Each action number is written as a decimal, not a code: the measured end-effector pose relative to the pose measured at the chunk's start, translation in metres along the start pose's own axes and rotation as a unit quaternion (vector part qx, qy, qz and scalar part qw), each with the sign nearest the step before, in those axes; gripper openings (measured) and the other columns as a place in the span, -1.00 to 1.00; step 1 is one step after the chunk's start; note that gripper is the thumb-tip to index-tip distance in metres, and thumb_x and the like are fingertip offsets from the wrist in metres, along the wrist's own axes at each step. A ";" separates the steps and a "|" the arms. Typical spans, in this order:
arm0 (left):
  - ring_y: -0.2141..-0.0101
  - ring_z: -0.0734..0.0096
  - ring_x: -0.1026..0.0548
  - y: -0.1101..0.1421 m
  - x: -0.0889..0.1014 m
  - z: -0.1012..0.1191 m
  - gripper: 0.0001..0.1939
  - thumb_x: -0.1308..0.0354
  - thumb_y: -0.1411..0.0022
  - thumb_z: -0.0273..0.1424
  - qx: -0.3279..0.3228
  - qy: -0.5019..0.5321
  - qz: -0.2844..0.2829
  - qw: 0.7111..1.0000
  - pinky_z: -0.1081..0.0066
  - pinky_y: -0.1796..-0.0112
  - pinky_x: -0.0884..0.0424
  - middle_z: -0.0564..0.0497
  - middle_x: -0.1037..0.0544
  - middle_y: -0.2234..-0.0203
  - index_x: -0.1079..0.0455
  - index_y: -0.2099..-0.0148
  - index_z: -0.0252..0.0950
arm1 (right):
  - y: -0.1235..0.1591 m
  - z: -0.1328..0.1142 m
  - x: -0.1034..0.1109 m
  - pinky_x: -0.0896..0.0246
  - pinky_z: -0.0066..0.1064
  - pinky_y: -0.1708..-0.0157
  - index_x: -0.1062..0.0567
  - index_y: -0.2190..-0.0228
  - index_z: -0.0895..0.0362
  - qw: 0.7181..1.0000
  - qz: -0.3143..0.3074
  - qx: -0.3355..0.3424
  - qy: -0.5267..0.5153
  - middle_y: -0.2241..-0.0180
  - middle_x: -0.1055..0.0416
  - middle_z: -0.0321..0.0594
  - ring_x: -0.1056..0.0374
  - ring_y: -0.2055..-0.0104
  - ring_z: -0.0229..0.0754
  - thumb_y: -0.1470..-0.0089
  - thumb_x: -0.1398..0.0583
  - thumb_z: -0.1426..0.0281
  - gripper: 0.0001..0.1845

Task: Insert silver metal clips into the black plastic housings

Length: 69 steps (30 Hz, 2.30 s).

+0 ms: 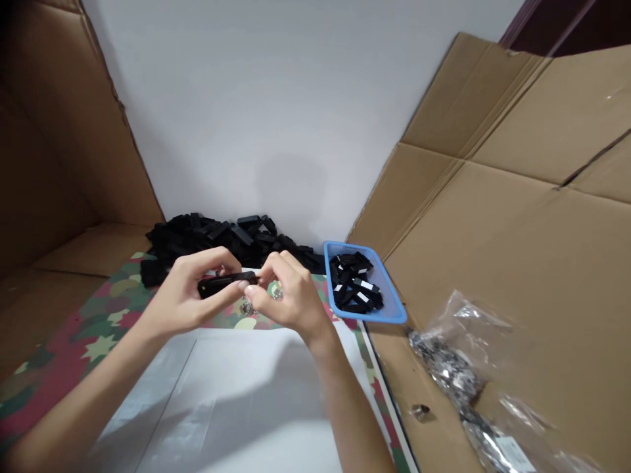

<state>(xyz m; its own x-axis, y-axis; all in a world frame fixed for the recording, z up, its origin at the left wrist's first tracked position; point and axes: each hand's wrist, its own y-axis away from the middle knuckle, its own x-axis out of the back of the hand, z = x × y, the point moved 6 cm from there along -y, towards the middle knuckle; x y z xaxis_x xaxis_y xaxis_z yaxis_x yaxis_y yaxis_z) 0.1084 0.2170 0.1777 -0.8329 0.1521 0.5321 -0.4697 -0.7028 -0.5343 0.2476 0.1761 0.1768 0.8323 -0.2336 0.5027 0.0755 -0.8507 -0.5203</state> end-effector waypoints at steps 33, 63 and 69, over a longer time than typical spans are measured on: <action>0.57 0.52 -0.17 0.012 -0.013 0.004 -0.81 -0.19 0.02 -0.33 0.128 0.308 -0.331 0.883 0.46 0.52 -0.05 0.14 -0.23 0.66 -0.27 0.51 -0.31 | 0.029 -0.062 0.008 -0.05 -0.33 0.45 -0.30 0.50 0.09 0.943 -0.030 0.277 0.184 0.56 -0.25 -0.34 -0.08 0.48 -0.23 0.03 -0.16 0.50 -0.89; 0.35 0.31 -0.43 -0.010 -0.027 -0.105 -0.69 0.09 -0.30 -0.20 0.152 -0.032 -0.203 0.967 0.40 0.36 -0.32 -0.02 -0.48 0.35 -0.38 0.19 -0.27 | 0.014 -0.001 0.049 -0.29 -0.35 0.35 -0.42 0.29 0.01 0.997 0.076 0.008 0.009 0.43 -0.39 -0.37 -0.37 0.38 -0.22 0.02 -0.24 0.35 -0.83; 0.23 0.32 -0.49 0.009 -0.080 -0.183 -0.77 -0.15 -0.30 -0.30 0.158 -0.090 -0.262 0.948 0.23 0.19 -0.46 -0.06 -0.49 0.18 -0.40 0.09 -0.35 | 0.014 -0.002 0.052 -0.31 -0.36 0.34 -0.43 0.28 -0.01 0.995 0.086 0.034 0.045 0.43 -0.38 -0.39 -0.37 0.39 -0.23 0.02 -0.24 0.38 -0.81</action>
<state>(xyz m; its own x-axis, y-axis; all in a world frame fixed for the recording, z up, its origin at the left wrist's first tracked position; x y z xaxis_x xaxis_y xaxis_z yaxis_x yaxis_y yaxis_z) 0.1176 0.3259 0.0098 -0.4333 0.4358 0.7889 -0.6701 -0.7412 0.0414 0.2908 0.1510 0.1964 0.7844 -0.4161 0.4599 -0.0243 -0.7616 -0.6476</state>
